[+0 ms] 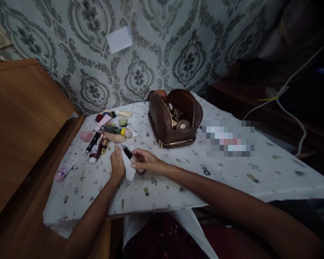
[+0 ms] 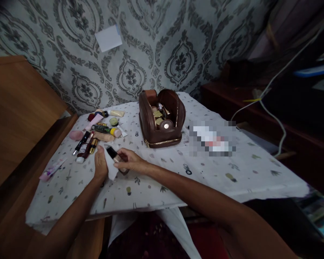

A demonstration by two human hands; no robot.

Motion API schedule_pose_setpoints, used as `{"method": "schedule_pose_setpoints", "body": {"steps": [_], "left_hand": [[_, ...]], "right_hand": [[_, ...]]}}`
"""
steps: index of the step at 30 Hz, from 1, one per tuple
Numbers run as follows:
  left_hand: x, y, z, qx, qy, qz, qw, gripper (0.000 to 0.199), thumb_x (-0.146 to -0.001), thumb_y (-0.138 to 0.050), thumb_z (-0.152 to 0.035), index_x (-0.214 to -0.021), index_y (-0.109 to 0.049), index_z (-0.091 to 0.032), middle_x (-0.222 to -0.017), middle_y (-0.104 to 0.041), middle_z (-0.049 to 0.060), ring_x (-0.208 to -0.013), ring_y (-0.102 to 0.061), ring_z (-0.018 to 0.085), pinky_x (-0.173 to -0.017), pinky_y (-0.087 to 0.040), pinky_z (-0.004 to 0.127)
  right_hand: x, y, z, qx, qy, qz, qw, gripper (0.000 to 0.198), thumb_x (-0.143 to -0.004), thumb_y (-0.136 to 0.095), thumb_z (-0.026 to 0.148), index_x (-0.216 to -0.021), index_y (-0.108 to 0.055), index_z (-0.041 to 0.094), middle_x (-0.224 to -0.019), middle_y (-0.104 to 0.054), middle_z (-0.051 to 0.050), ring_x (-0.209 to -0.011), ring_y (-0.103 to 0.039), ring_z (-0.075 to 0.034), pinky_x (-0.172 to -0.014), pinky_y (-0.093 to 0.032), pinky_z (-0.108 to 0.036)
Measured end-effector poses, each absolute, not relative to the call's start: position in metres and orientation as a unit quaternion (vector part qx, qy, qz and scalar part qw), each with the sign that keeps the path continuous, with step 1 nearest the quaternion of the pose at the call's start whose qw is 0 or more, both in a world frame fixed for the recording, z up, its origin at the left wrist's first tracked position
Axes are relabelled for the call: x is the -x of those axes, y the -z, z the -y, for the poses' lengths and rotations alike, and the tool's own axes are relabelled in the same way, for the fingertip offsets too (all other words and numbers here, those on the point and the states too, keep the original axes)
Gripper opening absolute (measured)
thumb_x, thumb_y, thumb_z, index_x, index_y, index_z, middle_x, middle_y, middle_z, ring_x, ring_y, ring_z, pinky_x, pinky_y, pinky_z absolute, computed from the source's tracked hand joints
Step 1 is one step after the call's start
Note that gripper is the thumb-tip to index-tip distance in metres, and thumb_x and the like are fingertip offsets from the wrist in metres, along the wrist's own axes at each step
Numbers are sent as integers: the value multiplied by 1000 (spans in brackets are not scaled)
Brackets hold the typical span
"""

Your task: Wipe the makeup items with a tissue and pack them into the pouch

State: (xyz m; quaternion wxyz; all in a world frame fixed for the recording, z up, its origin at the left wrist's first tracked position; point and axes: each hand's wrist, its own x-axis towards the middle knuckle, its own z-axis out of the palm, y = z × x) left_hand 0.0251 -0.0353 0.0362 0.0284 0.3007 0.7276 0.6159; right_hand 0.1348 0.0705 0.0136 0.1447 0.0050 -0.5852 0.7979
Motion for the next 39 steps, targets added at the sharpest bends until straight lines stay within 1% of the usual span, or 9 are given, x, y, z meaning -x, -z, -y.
{"method": "schedule_pose_setpoints", "body": {"steps": [4,8,11,19,23,28,31,34,39], "left_hand": [[-24,-36,34,-269,-616,-740,39,66,-82,-36,-82,-55,-44,-22,-49,-45,-3,-52,-45,14,-50,-36,28],[-23,-32,33,-243,-610,-754,34,61,-84,-41,-77,-71,-59,-20,-67,-59,2,-71,-58,19,-67,-47,30],[-24,-29,32,-339,-602,-720,72,60,-88,-39,-74,-81,-64,-19,-78,-65,5,-80,-61,21,-78,-50,34],[-22,-21,29,-470,-554,-681,93,51,-95,-41,-58,-117,-62,-17,-117,-66,12,-114,-58,25,-104,-41,39],[-19,-18,30,-501,-505,-696,98,45,-92,-52,-49,-120,-59,-15,-116,-65,12,-112,-59,26,-101,-43,39],[-15,-25,33,-526,-433,-718,142,41,-96,-43,-44,-118,-59,-14,-112,-66,11,-104,-60,24,-95,-45,37],[-11,-28,35,-552,-405,-709,170,39,-95,-47,-46,-115,-59,-14,-110,-66,10,-100,-60,24,-92,-45,36],[-6,-28,37,-562,-394,-700,197,36,-90,-56,-45,-108,-60,-15,-105,-67,7,-96,-60,23,-88,-46,34],[-6,-29,37,-572,-308,-738,182,37,-82,-65,-49,-98,-61,-16,-92,-65,4,-85,-59,22,-78,-47,33]], "right_hand": [[-134,-14,-71,-2,-782,604,155,45,-65,-84,42,-95,-62,17,-83,-58,2,-79,-53,-13,-75,-41,-26],[-133,-13,-75,26,-783,597,172,47,-61,-85,39,-97,-65,17,-87,-61,1,-81,-56,-14,-77,-43,-27],[-132,-12,-78,68,-773,597,204,41,-62,-83,32,-96,-67,16,-86,-61,1,-78,-56,-13,-73,-43,-26],[-127,-9,-79,111,-745,601,268,32,-60,-80,27,-85,-63,17,-84,-63,0,-78,-57,-14,-74,-46,-28],[-127,-12,-81,97,-734,617,266,34,-58,-81,27,-83,-59,18,-81,-61,2,-76,-57,-14,-71,-47,-27],[-133,-19,-89,88,-747,613,241,33,-61,-76,24,-90,-62,18,-86,-64,1,-81,-60,-15,-74,-49,-27],[-137,-22,-95,140,-742,609,242,23,-70,-68,33,-87,-65,18,-80,-63,0,-73,-59,-15,-63,-48,-26],[-139,-26,-100,177,-734,596,273,29,-72,-67,43,-86,-66,18,-74,-61,0,-66,-56,-14,-54,-43,-24],[-140,-32,-101,172,-719,610,284,38,-72,-70,50,-92,-67,17,-77,-62,0,-67,-56,-13,-52,-40,-21]]}}
